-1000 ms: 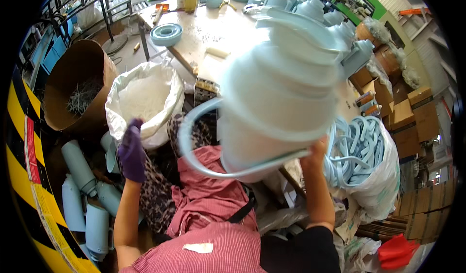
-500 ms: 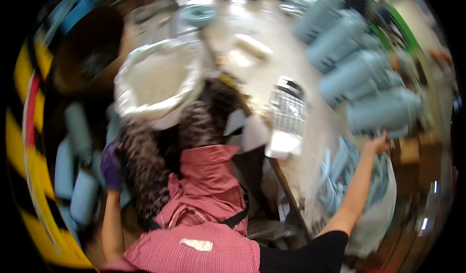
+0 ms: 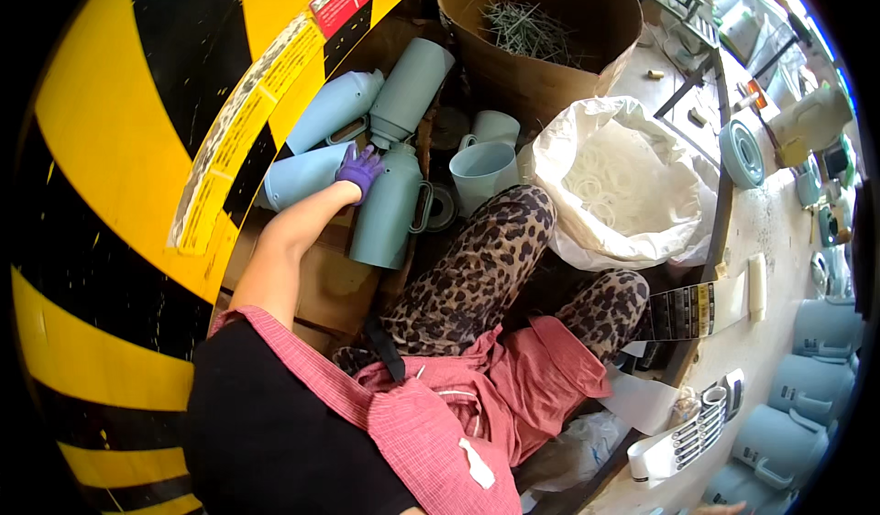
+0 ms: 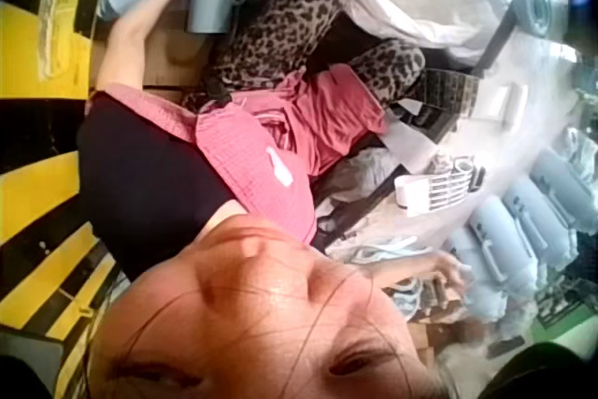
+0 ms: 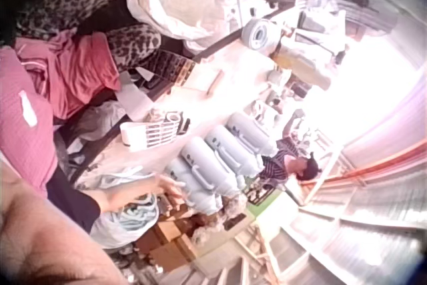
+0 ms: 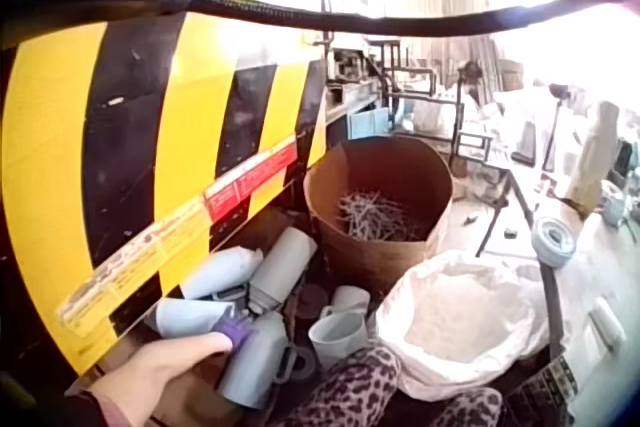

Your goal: The person assembles thermos flasks by inserting sealing rings into flask necks, applying labels to the outer bodies, attaching plastic handles and base covers, and setting the flasks aside.

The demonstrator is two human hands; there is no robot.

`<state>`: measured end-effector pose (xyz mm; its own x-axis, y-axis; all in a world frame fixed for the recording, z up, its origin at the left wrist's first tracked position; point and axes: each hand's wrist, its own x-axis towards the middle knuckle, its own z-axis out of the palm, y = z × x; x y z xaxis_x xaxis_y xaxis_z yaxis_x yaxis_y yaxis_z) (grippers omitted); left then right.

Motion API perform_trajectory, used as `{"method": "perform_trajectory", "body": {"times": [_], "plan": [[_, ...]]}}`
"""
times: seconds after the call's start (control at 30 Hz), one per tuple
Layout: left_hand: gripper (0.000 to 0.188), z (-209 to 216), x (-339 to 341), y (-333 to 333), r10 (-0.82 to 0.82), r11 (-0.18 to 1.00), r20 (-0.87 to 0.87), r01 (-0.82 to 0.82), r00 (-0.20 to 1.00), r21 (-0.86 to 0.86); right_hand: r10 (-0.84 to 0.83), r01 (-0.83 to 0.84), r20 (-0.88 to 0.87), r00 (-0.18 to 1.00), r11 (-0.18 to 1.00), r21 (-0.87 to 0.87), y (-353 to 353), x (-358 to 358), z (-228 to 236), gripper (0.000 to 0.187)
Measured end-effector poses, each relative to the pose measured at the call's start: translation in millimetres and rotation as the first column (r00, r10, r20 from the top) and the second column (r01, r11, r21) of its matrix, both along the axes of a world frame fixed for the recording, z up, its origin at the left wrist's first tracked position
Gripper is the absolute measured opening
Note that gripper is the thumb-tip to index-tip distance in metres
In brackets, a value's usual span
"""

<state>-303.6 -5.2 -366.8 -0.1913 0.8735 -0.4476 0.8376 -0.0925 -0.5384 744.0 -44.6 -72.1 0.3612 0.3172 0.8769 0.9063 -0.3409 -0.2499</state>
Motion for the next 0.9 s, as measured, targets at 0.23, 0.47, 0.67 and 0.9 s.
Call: {"method": "perform_trajectory", "body": {"times": [0.23, 0.47, 0.67, 0.9], "plan": [[0.013, 95, -3, -63, 0.138, 0.864, 0.081, -0.16, 0.987, 0.477, 0.696, -0.606, -0.002, 0.718, 0.624, -0.493, -17, -320, -17, 0.016], [0.004, 234, 202, -125, -0.533, 0.429, 0.18, 0.081, 0.827, 0.9, 0.985, -0.734, -0.127, -0.117, -0.172, -0.657, 39, -624, -43, 0.035], [0.082, 269, 276, -92, -0.657, -0.148, 0.106, -0.265, 0.746, 0.953, 0.867, -1.0, -0.499, -0.023, -0.011, 0.027, 49, -545, -8, 0.019], [0.103, 293, 234, 0, -0.419, 0.903, 0.27, -0.43, -0.867, 0.024, -0.292, -0.889, -0.866, -0.405, 0.346, 0.3, -45, -429, -66, 0.032]]}}
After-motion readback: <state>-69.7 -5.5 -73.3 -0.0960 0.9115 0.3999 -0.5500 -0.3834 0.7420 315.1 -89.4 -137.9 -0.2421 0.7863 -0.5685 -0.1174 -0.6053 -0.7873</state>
